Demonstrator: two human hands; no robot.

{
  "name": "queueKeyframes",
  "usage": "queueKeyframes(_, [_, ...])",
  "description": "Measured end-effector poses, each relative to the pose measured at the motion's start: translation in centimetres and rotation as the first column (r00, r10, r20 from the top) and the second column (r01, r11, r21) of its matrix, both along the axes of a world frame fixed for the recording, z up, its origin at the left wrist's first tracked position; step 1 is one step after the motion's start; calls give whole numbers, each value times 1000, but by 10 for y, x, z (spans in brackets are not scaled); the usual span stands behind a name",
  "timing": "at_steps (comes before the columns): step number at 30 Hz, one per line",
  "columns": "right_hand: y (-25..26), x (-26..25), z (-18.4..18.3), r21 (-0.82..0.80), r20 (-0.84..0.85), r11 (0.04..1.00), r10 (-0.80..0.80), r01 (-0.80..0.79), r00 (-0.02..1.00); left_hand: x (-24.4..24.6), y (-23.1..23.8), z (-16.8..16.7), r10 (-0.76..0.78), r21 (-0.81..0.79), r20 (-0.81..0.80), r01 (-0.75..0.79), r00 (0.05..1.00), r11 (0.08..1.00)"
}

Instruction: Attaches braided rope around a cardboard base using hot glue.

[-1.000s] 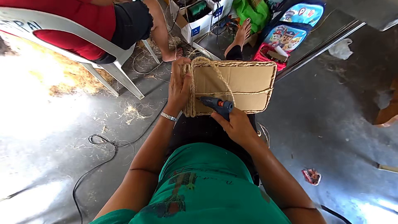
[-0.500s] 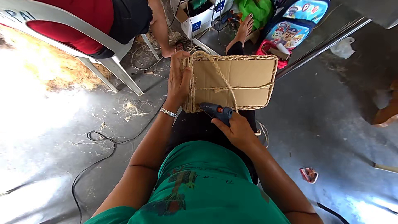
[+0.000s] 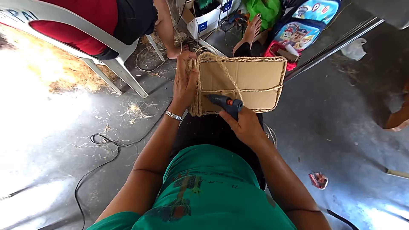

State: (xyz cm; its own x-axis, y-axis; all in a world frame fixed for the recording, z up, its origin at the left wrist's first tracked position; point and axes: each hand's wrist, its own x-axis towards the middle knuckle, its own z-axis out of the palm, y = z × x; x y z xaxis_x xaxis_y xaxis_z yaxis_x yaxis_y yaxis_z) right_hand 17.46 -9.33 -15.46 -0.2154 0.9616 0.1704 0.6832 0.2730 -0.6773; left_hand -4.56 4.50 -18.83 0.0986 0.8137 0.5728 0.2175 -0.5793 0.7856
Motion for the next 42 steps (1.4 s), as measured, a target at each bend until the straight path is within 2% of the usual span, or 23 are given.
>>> queueKeyframes(4, [8,-5,4,-14,-9,1000,0,0,1000,-3,1,-1,3,-18,6,-3,1000,1000])
queueKeyframes(9, [-18,0,-13,-82,-9,996,28,-29,1000,-5,4,-3,32,-14,-20,-33,999,999])
queueKeyframes(14, [-30,4,-15,-115,23,993,29,-27,999,-2,4,-3,41,-27,-24,-42,999,999])
queueKeyframes(23, [-31,5,-15,-66,-5,997,27,-28,1000,-4,6,-3,27,-41,-14,-27,1000,999])
queueKeyframes(42, [-28,7,-11,-117,26,992,53,-49,998,-2,9,-2,28,-20,-18,-28,999,999])
